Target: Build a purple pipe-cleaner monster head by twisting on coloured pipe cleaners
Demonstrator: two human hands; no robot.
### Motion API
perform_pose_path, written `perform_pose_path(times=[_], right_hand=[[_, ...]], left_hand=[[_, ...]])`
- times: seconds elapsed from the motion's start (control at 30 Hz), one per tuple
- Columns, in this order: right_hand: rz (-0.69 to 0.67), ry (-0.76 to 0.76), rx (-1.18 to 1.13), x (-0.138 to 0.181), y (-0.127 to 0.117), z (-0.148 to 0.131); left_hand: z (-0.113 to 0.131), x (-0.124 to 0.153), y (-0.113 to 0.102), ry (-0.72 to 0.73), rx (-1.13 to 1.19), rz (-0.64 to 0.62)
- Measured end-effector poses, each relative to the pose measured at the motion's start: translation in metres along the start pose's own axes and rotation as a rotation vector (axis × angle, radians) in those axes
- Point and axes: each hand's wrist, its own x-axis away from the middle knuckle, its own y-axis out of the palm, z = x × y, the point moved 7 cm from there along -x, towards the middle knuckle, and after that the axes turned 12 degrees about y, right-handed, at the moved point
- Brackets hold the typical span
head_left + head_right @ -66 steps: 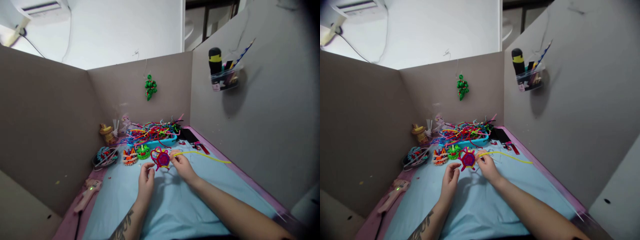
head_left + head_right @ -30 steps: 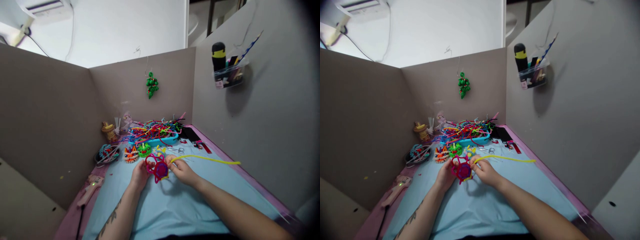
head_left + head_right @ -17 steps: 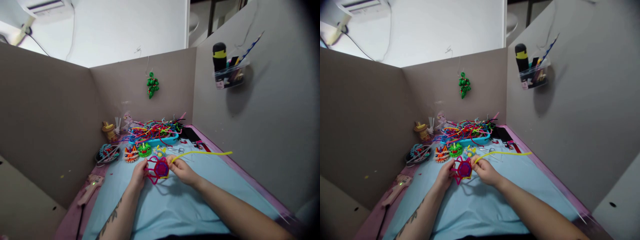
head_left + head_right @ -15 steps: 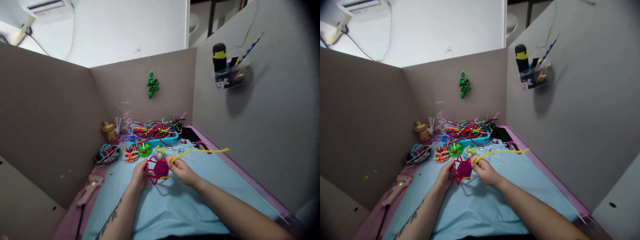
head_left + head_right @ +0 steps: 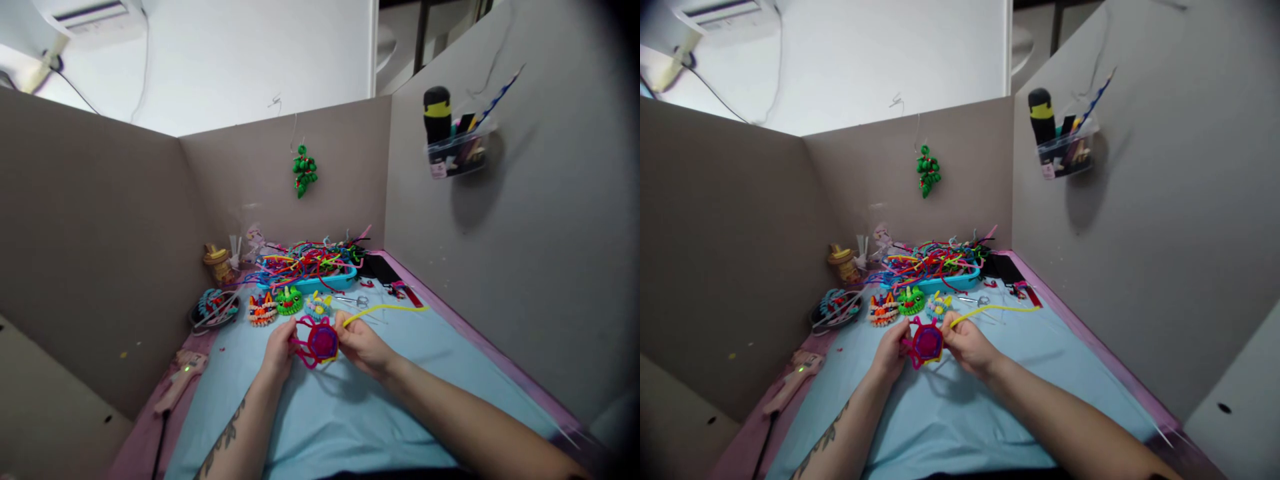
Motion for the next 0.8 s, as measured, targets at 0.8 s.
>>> perform_pose_path(times=[0.8], right_hand=[[0.162,-0.078,0.327,0.005,-0.004,0.002]], left_hand=[[0.057,0.060,0.058,1.127,-0.826,-0.458]])
